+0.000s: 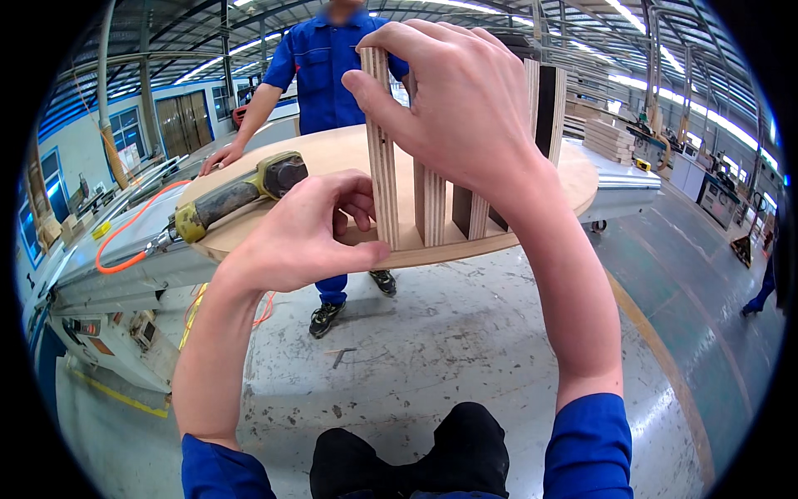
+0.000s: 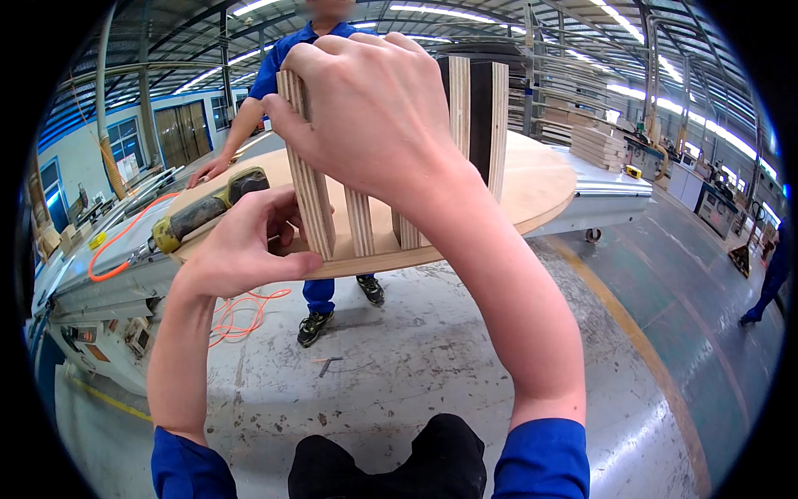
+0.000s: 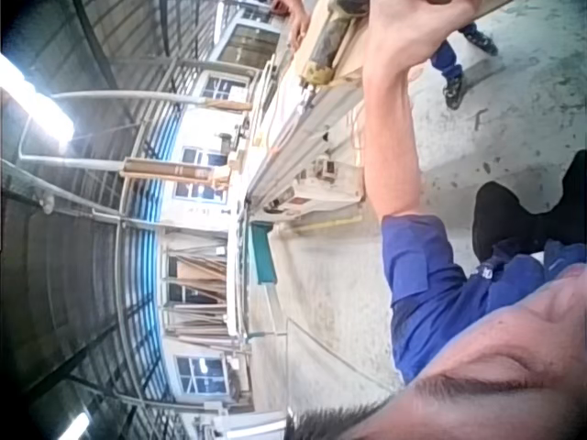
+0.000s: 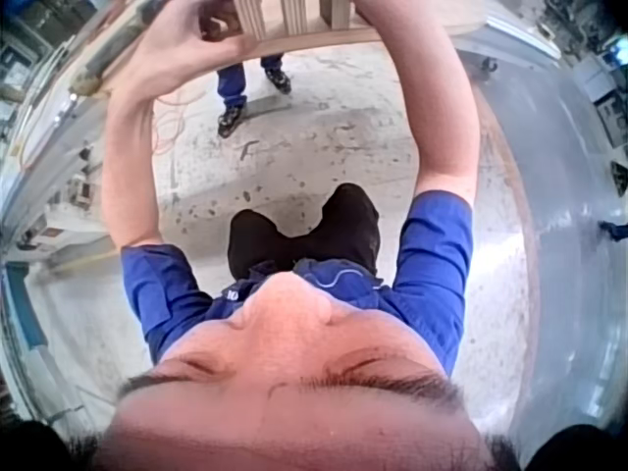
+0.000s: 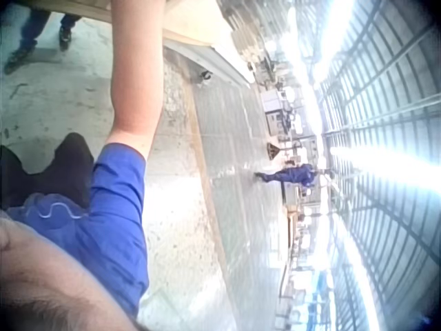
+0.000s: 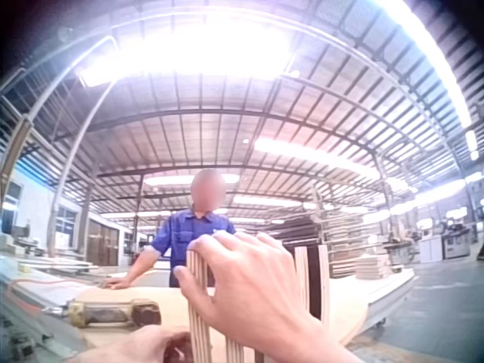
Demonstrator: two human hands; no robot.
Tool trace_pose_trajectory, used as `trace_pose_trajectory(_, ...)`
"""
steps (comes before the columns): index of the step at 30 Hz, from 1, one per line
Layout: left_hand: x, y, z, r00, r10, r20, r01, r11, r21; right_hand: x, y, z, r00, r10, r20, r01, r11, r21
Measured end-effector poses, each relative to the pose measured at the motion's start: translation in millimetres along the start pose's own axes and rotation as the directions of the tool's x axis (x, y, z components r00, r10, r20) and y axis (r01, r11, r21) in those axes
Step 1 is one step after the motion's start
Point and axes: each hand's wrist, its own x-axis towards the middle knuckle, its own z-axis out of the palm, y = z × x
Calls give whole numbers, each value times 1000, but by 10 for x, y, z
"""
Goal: The person assembles a wooden structure by attaching vertical slats to a curved base. They use a pneumatic nail gun to secure the slats in place, working methodically around the base. Another person assists by holding the base steady.
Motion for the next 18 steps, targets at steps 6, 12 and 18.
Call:
trace_pose_trajectory(6,-19,63,-14,999,-39,-2,39,999,28,5,6,8,1000,-10,11,10,1000,-3)
trace_pose_trajectory(12,-15,109,23,999,-28,-35,27,999,-18,-2,33,30,999,-36,-27,36,999,12)
trace_pose_trajectory(18,-30,123,18,999,-39,-31,38,999,-18,-2,23,29,999,-34,0,34,999,3)
